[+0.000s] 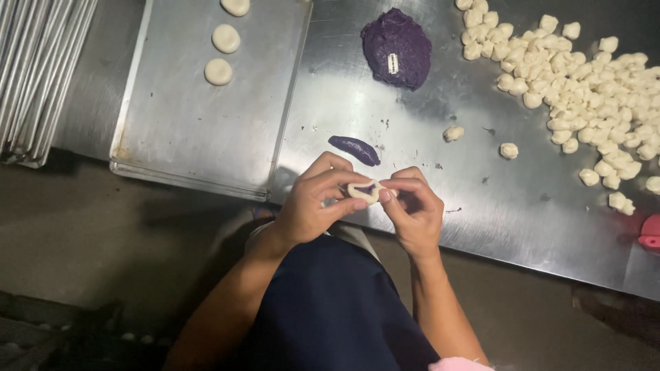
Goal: The person fills dough balls with a purple paste and arranges them on a tray.
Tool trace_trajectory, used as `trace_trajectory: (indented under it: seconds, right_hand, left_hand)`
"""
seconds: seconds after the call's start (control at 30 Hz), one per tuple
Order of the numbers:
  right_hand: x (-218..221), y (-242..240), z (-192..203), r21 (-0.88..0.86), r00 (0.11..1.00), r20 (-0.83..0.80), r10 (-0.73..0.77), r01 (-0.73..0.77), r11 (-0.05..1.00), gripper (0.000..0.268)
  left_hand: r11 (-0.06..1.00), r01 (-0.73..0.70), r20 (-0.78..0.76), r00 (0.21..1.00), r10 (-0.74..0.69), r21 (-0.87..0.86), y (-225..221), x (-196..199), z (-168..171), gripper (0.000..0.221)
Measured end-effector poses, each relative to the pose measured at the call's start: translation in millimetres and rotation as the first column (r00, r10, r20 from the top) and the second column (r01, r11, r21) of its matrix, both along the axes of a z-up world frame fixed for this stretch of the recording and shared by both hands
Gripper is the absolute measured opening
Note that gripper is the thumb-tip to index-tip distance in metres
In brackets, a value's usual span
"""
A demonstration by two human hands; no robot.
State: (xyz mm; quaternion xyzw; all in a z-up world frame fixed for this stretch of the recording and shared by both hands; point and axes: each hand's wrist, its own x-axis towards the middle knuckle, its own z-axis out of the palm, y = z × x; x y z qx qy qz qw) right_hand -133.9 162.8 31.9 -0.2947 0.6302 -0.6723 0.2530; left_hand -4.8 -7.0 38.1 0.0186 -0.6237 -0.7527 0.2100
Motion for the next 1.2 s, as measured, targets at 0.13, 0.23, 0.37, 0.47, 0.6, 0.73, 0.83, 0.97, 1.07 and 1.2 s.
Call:
trace_trajectory:
  seconds: [0.13, 0.23, 0.37, 0.47, 0.6, 0.73, 0.83, 0.97, 1.07, 1.2]
  right_hand:
    - [6, -8, 29, 0.076, 0.951, -0.307, -0.034, 0.06, 0.995, 0.017]
    - [7, -11, 37, 0.109, 0.941, -0.337, -0.026, 0.067, 0.992, 0.026]
    - [5, -1, 20, 0.222, 0.867, -0.49, -0.091, 0.225, 0.949, 0.023]
    - [0, 3, -7, 0.201, 0.81, -0.578, -0.1, 0.26, 0.944, 0.018]
    - [-9, 9, -120, 0.328, 0.793, -0.609, -0.024, 0.278, 0.903, 0.016]
    - [-18, 8, -130, 0.47, 0.836, -0.548, 0.011, 0.297, 0.831, 0.019]
    - [-29, -2, -136, 0.482, 0.849, -0.529, -0.021, 0.321, 0.815, 0.018]
    - [-28, 3, -148, 0.588, 0.885, -0.451, -0.114, 0.39, 0.708, 0.01]
    - [-32, 4, -139, 0.589, 0.93, -0.361, -0.063, 0.28, 0.758, 0.013]
    - [-25, -1, -127, 0.584, 0.911, -0.409, 0.054, 0.216, 0.782, 0.019]
  left_hand:
    - [0.946, -0.13, 0.006, 0.99, 0.138, -0.296, -6, -10, -2, 0.026]
    - [0.975, -0.075, 0.058, 0.994, 0.089, -0.211, -8, -17, 0, 0.024]
    - [0.967, -0.017, 0.081, 0.996, 0.038, -0.253, -3, -29, -4, 0.02]
    - [0.913, -0.094, 0.065, 0.989, 0.13, -0.396, 9, -43, -29, 0.009]
    - [0.842, -0.074, 0.171, 0.966, 0.194, -0.535, 33, -64, -134, 0.005]
    - [0.675, 0.048, 0.291, 0.923, 0.252, -0.736, 49, -78, -160, 0.009]
    - [0.651, 0.084, 0.332, 0.905, 0.267, -0.754, 48, -84, -154, 0.019]
    - [0.716, -0.04, 0.238, 0.929, 0.283, -0.697, 41, -77, -158, 0.042]
    - [0.866, 0.013, 0.45, 0.858, 0.246, -0.499, 37, -72, -175, 0.009]
    - [0.831, -0.042, 0.405, 0.859, 0.313, -0.554, 40, -72, -170, 0.007]
